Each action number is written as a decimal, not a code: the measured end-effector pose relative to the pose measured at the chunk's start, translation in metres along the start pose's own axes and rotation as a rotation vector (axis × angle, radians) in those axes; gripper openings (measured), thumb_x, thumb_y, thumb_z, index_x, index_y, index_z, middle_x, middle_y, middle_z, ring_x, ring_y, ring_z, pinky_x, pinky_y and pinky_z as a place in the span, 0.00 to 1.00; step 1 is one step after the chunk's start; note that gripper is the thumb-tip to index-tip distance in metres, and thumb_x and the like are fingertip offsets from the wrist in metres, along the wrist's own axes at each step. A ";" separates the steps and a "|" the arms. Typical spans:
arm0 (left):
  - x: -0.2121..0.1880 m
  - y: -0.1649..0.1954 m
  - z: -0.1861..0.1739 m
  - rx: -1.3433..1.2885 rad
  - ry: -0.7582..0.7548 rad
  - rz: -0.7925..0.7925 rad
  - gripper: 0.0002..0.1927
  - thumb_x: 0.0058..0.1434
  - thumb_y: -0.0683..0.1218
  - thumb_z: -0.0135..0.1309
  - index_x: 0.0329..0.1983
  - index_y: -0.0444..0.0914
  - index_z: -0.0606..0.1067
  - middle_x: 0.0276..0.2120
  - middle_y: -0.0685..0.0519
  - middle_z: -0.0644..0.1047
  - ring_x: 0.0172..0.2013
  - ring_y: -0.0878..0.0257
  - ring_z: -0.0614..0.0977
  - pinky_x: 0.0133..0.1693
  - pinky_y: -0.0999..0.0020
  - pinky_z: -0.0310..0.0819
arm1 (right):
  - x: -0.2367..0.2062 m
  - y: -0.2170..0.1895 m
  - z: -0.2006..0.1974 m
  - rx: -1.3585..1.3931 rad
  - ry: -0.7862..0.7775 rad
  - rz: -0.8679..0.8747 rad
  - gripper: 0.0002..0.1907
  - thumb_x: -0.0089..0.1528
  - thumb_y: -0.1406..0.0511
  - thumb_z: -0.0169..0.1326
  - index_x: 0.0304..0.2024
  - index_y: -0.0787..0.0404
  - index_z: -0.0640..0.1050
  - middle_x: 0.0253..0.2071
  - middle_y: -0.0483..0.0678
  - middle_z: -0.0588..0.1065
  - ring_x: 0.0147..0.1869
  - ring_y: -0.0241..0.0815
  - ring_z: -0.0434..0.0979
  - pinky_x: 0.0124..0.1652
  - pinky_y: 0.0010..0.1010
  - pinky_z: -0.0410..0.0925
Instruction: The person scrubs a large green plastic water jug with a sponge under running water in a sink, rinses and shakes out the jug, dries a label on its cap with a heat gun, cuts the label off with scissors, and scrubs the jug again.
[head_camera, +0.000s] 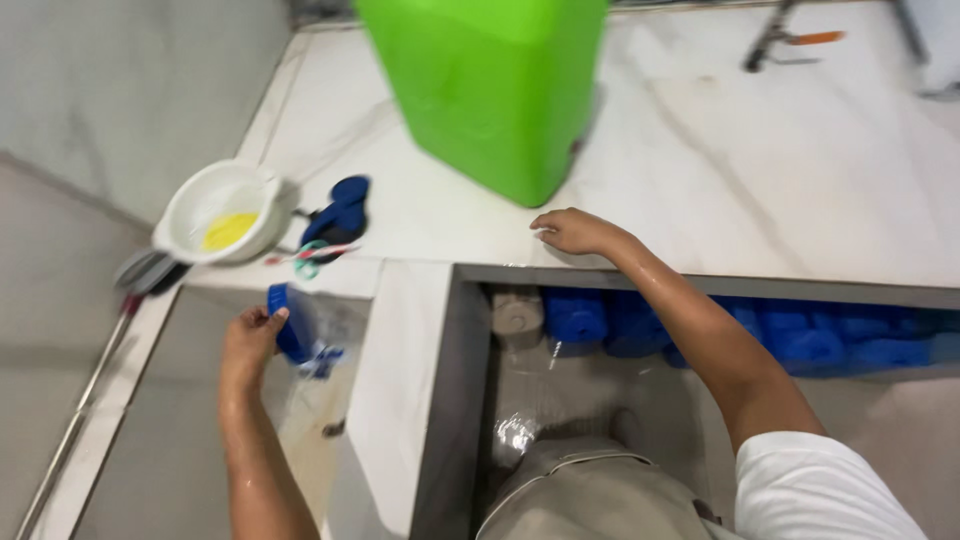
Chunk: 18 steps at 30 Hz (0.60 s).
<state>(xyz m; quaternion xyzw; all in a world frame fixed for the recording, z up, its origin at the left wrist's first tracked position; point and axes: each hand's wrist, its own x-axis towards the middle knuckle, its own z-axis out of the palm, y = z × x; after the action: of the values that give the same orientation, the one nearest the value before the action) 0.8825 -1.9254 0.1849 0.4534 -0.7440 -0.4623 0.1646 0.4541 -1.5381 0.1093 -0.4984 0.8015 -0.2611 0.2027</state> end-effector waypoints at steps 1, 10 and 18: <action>0.000 0.029 0.028 -0.220 -0.111 -0.032 0.14 0.65 0.49 0.57 0.42 0.33 0.77 0.30 0.56 0.78 0.30 0.65 0.78 0.33 0.68 0.75 | -0.018 0.020 -0.020 -0.015 0.009 0.061 0.20 0.66 0.60 0.51 0.59 0.58 0.77 0.59 0.55 0.76 0.62 0.55 0.75 0.60 0.41 0.67; -0.096 0.246 0.391 -0.146 -0.437 0.301 0.12 0.65 0.47 0.57 0.43 0.33 0.77 0.29 0.54 0.79 0.28 0.67 0.77 0.33 0.68 0.75 | -0.233 0.288 -0.218 0.106 0.509 0.309 0.13 0.65 0.66 0.55 0.52 0.59 0.82 0.49 0.53 0.82 0.52 0.48 0.83 0.53 0.35 0.72; -0.146 0.384 0.649 -0.450 -0.584 0.217 0.10 0.67 0.46 0.54 0.45 0.35 0.77 0.34 0.55 0.78 0.34 0.66 0.80 0.39 0.66 0.80 | -0.347 0.471 -0.385 -0.151 1.088 0.349 0.08 0.65 0.69 0.56 0.43 0.60 0.85 0.42 0.53 0.79 0.47 0.52 0.77 0.50 0.40 0.70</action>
<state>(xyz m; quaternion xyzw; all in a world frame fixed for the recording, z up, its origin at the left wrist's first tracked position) 0.3289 -1.3931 0.1956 0.1740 -0.6833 -0.7035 0.0891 0.0487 -0.9677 0.1398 -0.1656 0.8772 -0.3847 -0.2349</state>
